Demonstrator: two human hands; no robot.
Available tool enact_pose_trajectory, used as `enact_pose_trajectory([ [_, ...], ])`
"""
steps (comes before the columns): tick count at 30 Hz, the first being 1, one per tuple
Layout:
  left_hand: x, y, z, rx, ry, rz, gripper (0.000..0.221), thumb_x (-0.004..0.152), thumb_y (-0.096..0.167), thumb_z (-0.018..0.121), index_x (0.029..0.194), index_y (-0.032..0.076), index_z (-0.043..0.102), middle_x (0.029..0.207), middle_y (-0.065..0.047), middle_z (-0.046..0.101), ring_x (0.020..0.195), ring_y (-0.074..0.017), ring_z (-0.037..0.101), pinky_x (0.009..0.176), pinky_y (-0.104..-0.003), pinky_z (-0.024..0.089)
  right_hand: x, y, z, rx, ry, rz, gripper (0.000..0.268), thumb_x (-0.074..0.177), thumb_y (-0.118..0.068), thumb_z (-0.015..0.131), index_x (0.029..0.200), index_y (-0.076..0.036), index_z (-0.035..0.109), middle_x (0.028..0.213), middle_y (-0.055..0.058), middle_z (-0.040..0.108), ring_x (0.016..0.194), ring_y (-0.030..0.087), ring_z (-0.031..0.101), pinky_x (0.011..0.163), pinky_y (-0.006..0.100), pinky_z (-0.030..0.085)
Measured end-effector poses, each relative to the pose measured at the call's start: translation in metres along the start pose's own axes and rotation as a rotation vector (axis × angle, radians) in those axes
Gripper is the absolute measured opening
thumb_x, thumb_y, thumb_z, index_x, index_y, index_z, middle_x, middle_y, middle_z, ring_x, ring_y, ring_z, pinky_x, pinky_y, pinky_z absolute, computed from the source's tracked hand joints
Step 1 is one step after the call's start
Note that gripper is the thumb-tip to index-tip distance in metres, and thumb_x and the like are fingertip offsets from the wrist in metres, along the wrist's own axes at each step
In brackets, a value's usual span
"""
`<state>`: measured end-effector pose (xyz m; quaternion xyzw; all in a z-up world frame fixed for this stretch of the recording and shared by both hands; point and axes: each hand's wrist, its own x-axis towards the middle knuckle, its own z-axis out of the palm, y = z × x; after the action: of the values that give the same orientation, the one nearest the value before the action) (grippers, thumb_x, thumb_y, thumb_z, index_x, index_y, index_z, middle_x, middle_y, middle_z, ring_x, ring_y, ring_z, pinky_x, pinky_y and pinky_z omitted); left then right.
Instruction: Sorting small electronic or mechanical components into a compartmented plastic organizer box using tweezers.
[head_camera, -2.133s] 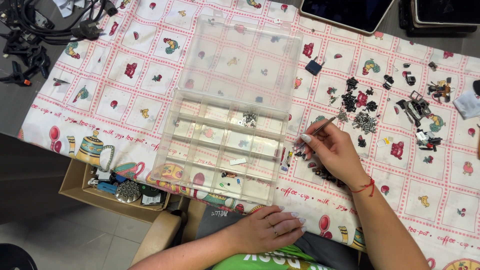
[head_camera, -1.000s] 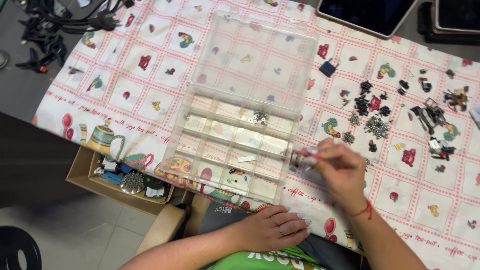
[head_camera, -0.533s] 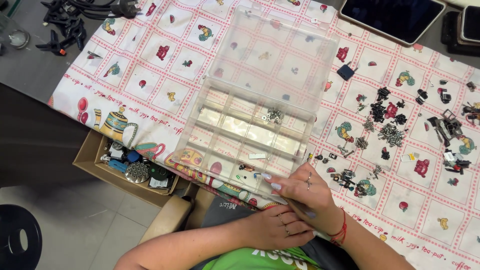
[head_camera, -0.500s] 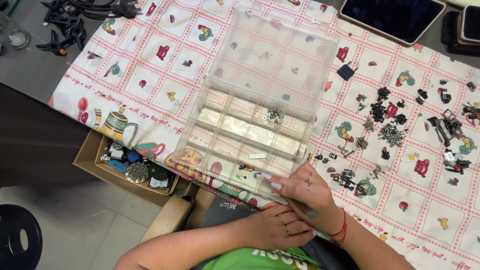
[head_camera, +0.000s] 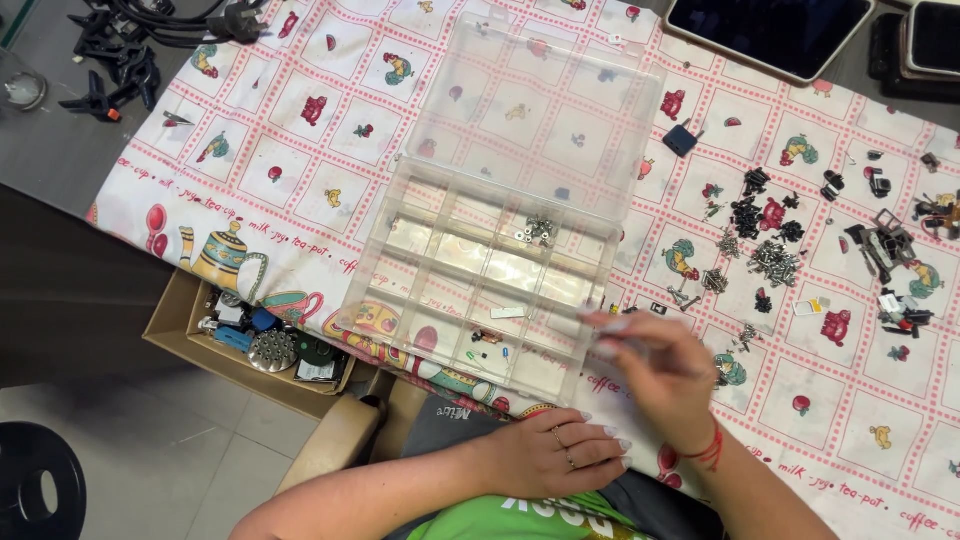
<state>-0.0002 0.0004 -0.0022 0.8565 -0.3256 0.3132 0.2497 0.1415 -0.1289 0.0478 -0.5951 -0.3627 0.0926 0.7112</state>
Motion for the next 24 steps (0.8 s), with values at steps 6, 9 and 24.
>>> enact_pose_trajectory([
  [6,0.003,-0.001,-0.005,0.005,-0.03,0.012,0.018,0.111,0.015,0.056,0.121,0.012,0.07,0.128,-0.006,0.067,0.115,-0.0203,0.066,0.099,-0.036,0.055,0.041,-0.016,-0.032,-0.141,0.289,0.237,0.009,0.11,-0.008,0.051,0.108,-0.007,0.043,0.102,0.027,0.07,0.057,0.019,0.059,0.05,0.025,0.05],
  [9,0.004,-0.001,-0.006,-0.006,-0.03,0.01,0.017,0.111,0.016,0.057,0.12,0.011,0.07,0.13,-0.006,0.068,0.117,-0.0206,0.066,0.1,-0.036,0.054,0.047,-0.008,-0.047,-0.074,0.22,0.413,0.008,0.106,-0.007,0.055,0.109,-0.005,0.047,0.097,0.024,0.071,0.063,0.02,0.064,0.051,0.027,0.054],
  [24,0.006,-0.002,-0.007,-0.019,-0.031,0.019,0.015,0.11,0.013,0.058,0.119,0.011,0.07,0.127,-0.007,0.068,0.115,-0.0206,0.066,0.1,-0.036,0.054,0.041,0.0,-0.048,-0.559,0.014,0.404,0.016,0.107,-0.021,0.054,0.098,-0.009,0.055,0.08,0.003,0.073,0.058,0.011,0.055,0.06,0.025,0.047],
])
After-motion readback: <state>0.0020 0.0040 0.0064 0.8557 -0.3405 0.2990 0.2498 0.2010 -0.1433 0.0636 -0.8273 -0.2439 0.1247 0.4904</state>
